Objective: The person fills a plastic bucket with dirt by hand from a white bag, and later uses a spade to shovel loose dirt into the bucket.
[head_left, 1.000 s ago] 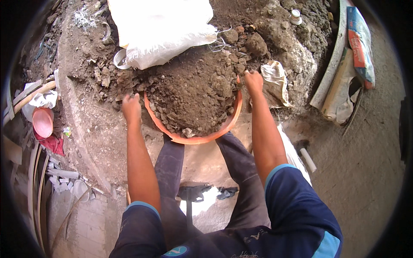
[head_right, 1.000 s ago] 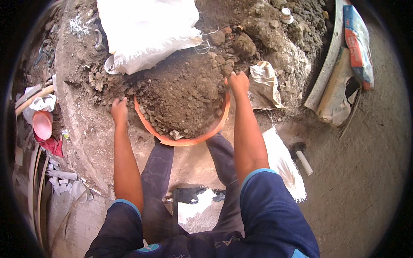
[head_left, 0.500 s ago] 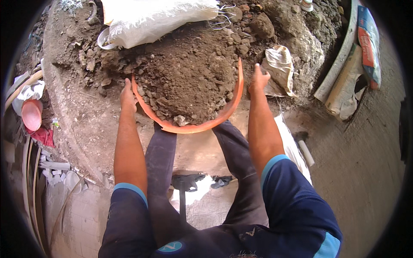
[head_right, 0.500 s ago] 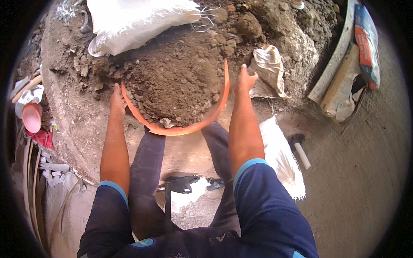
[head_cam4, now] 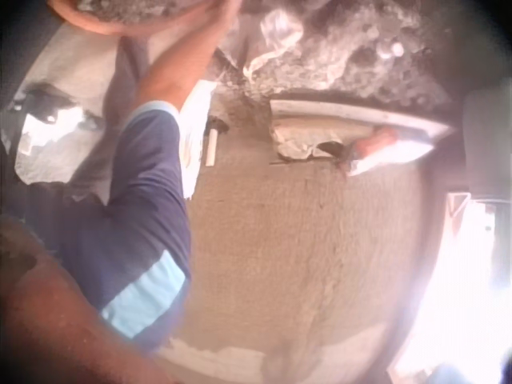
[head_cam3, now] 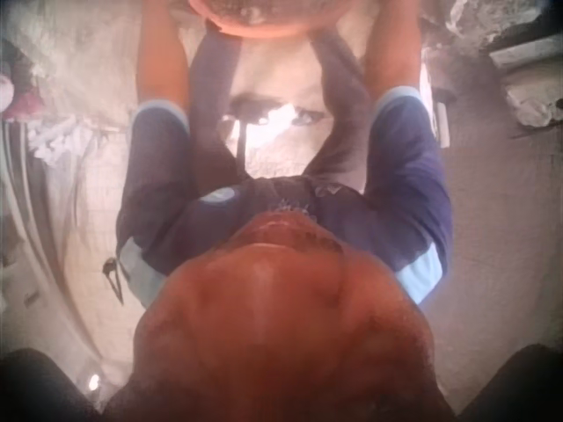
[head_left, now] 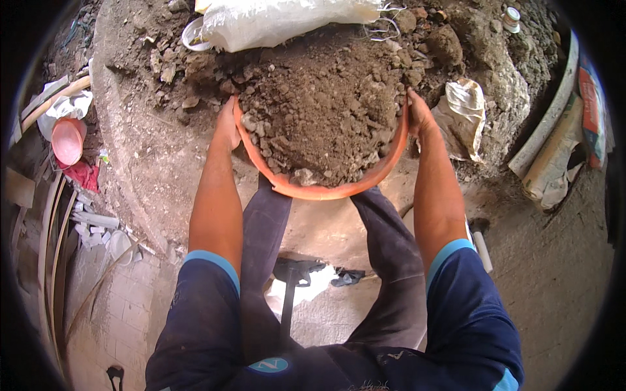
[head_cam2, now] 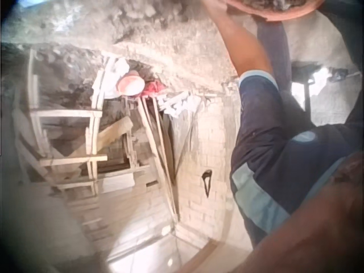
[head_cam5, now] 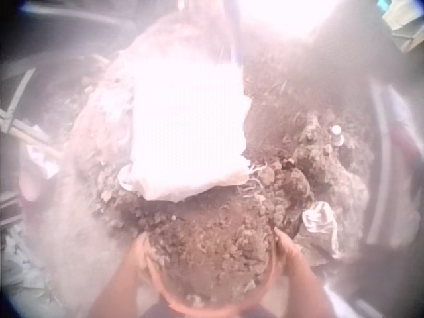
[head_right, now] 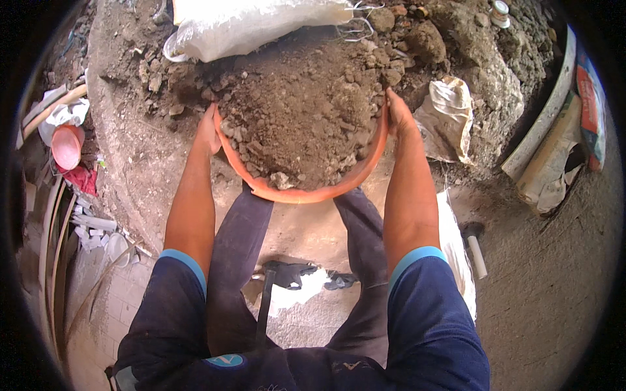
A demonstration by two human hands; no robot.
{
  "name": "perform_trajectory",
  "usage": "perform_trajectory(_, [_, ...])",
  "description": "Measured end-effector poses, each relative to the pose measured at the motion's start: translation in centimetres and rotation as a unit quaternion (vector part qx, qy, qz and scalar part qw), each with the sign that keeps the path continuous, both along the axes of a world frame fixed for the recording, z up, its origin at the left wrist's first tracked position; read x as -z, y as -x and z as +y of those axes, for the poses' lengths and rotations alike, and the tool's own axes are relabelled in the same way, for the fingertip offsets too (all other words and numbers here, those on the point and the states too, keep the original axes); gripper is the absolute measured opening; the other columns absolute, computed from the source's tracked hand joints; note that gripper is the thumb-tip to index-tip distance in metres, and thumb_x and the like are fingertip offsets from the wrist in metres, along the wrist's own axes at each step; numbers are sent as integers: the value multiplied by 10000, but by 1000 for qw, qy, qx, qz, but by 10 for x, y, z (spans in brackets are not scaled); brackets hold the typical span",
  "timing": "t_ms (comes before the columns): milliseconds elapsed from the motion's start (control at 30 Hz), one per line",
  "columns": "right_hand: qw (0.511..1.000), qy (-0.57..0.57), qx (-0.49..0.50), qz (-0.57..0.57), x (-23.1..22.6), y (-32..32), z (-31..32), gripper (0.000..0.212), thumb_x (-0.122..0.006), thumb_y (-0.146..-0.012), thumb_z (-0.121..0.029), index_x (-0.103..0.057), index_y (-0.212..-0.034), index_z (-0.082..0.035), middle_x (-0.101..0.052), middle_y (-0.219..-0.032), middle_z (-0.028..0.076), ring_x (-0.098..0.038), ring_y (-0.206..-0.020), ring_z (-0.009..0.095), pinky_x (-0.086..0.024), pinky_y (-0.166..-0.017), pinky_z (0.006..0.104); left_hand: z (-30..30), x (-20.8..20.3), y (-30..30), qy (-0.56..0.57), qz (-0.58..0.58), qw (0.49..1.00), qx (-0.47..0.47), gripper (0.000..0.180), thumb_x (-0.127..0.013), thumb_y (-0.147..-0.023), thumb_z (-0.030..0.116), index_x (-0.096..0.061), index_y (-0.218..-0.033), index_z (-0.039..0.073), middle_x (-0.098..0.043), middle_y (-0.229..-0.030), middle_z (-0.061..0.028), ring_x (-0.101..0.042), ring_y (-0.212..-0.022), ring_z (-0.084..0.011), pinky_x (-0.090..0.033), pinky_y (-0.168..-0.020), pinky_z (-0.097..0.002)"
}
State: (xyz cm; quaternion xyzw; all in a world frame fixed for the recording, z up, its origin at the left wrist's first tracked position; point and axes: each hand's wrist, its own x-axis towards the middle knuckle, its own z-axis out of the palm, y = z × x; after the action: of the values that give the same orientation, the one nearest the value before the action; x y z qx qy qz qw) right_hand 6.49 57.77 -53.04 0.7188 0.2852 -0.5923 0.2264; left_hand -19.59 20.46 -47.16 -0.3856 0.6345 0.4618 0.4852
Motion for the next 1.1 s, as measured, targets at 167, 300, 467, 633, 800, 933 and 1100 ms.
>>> perform_trajectory(167, [998, -17, 13, 58, -8, 5, -23, 887, -524, -744, -773, -447, -1294, -82, -494, -1080, 161, -496, -707, 237, -441, -639, 439, -54, 49, 13, -8, -105, 994, -17, 799, -439, -825, 621, -318, -1441, 128, -365, -1455, -131, -367, -1294, -378, -258, -1038, -605])
perform_trajectory(300, [999, -7, 15, 35, -21, 12, -17, 737, -496, -790, -733, -470, -1251, -158, -489, -1075, 98, -475, -738, 211, -438, -660, 404, -14, 29, 20, 33, -60, 997, 44, 705, -362, -873, 614, -396, -1378, 123, -474, -1337, -89, -482, -1144, -302, -346, -934, -564])
perform_trajectory(467, [986, -112, -10, 120, -43, 26, -43, 648, -370, -911, -639, -558, -1220, -101, -565, -1088, 76, -504, -830, 179, -423, -708, 310, -1, 21, -5, 116, 30, 990, 70, 746, -316, -906, 657, -356, -1425, 123, -494, -1332, -102, -498, -1141, -272, -361, -915, -542])
perform_trajectory(633, [989, -112, -59, 79, -24, 2, -67, 951, -300, -890, -713, -354, -1388, 95, -379, -1434, 235, -349, -1332, 314, -241, -1102, 367, -5, -7, -45, 105, 88, 989, 64, 858, -312, -875, 730, -458, -1378, 51, -538, -1293, -159, -531, -1138, -277, -401, -947, -405])
perform_trajectory(800, [987, -111, -111, -35, -66, -4, -88, 1042, -301, -836, -775, -413, -1325, 138, -405, -1398, 285, -373, -1322, 351, -276, -1077, 392, 14, -62, -84, 119, 94, 985, 85, 820, -292, -925, 663, -382, -1392, -5, -451, -1363, -140, -454, -1215, -270, -355, -1006, -356])
perform_trajectory(933, [983, -141, -111, -31, -78, -34, -117, 990, -294, -864, -737, -495, -1216, 167, -488, -1283, 341, -439, -1260, 391, -322, -1032, 400, -17, -66, -125, 37, 117, 991, 50, 780, -236, -971, 594, -140, -1499, 28, -192, -1547, -131, -225, -1406, -261, -200, -1124, -342])
perform_trajectory(1100, [971, -212, -106, -32, -87, -70, -142, 887, -338, -903, -671, -570, -1129, 154, -582, -1152, 325, -527, -1148, 400, -362, -987, 396, -12, -93, -140, 113, 55, 991, 51, 835, -249, -953, 626, -83, -1501, 18, -91, -1576, -118, -107, -1448, -239, -100, -1155, -342])
